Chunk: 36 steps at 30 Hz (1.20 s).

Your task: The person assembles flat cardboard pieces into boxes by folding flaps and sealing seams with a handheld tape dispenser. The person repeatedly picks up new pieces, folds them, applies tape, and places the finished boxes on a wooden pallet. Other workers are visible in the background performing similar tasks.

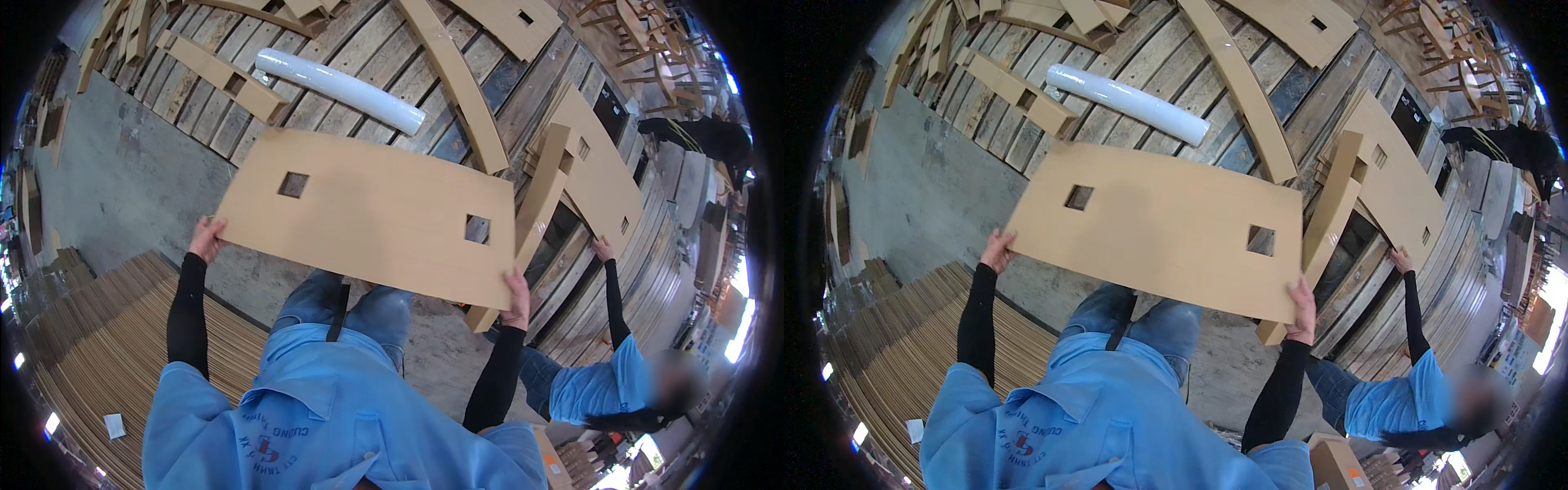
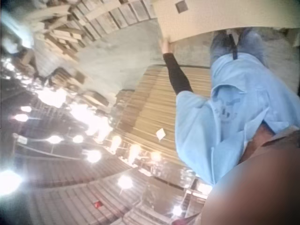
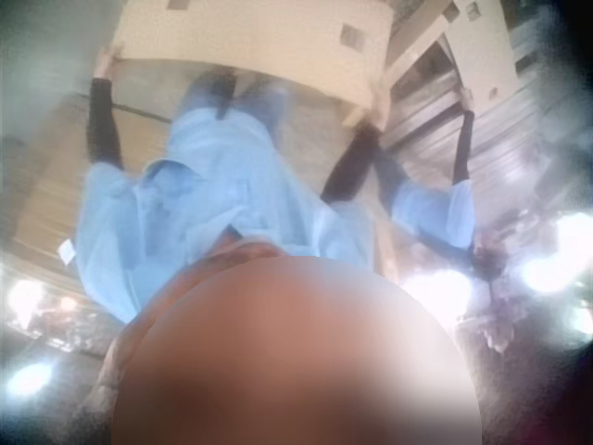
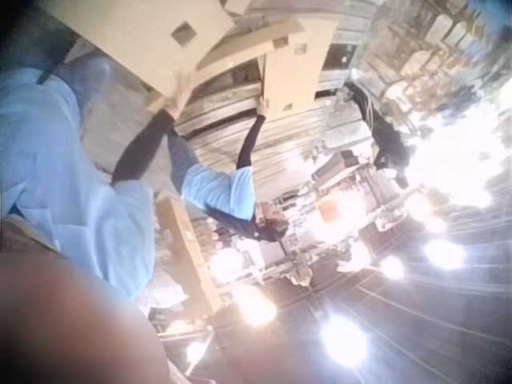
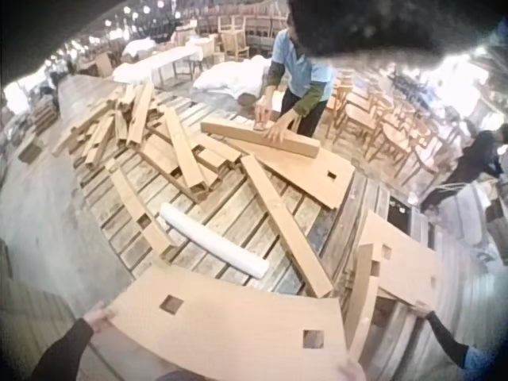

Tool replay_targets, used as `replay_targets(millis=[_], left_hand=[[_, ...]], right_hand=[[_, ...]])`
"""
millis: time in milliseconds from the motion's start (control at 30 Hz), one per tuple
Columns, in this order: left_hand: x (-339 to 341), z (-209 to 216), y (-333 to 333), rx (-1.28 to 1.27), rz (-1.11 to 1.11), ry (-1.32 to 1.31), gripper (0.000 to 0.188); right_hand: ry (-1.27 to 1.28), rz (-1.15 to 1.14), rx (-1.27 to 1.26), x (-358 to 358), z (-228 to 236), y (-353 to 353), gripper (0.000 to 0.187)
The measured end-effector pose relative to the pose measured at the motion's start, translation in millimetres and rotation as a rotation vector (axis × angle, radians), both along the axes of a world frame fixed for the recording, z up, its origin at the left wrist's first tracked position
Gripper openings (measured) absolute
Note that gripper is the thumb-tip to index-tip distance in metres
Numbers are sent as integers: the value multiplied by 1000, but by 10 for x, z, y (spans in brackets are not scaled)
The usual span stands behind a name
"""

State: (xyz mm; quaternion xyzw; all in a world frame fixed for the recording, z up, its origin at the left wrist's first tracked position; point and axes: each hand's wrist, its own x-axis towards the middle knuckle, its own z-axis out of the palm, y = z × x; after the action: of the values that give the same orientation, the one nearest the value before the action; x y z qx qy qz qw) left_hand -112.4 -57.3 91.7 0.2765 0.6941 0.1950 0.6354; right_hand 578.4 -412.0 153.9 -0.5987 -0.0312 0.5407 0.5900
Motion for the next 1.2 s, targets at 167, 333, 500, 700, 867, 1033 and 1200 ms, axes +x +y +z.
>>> replay_targets(millis=[167,333,500,700,867,1033,1200], left_hand=[[483,24,-38,1048,-653,912,69],[1162,803,-464,1095,-1241,987,59],[1775,493,-366,1234,-1435,802,32],[2009,294,-8,1243,-1459,600,27],[1753,309,-119,1175,-1517,739,27],[1886,205,-193,1181,-1471,682,29],[2035,216,-442,1172,-1455,676,28]], right_hand=[[-46,77,-294,-659,-532,-265,45],[134,89,-234,-580,-453,-53,43],[-2,207,-274,-463,-600,27,46],[-1375,-438,-1350,1043,-1047,-950,82],[-974,-402,-1312,831,-1667,-1289,88],[-1014,-468,-803,676,-1430,-1738,75],[-1307,-90,-686,584,-363,-910,92]])
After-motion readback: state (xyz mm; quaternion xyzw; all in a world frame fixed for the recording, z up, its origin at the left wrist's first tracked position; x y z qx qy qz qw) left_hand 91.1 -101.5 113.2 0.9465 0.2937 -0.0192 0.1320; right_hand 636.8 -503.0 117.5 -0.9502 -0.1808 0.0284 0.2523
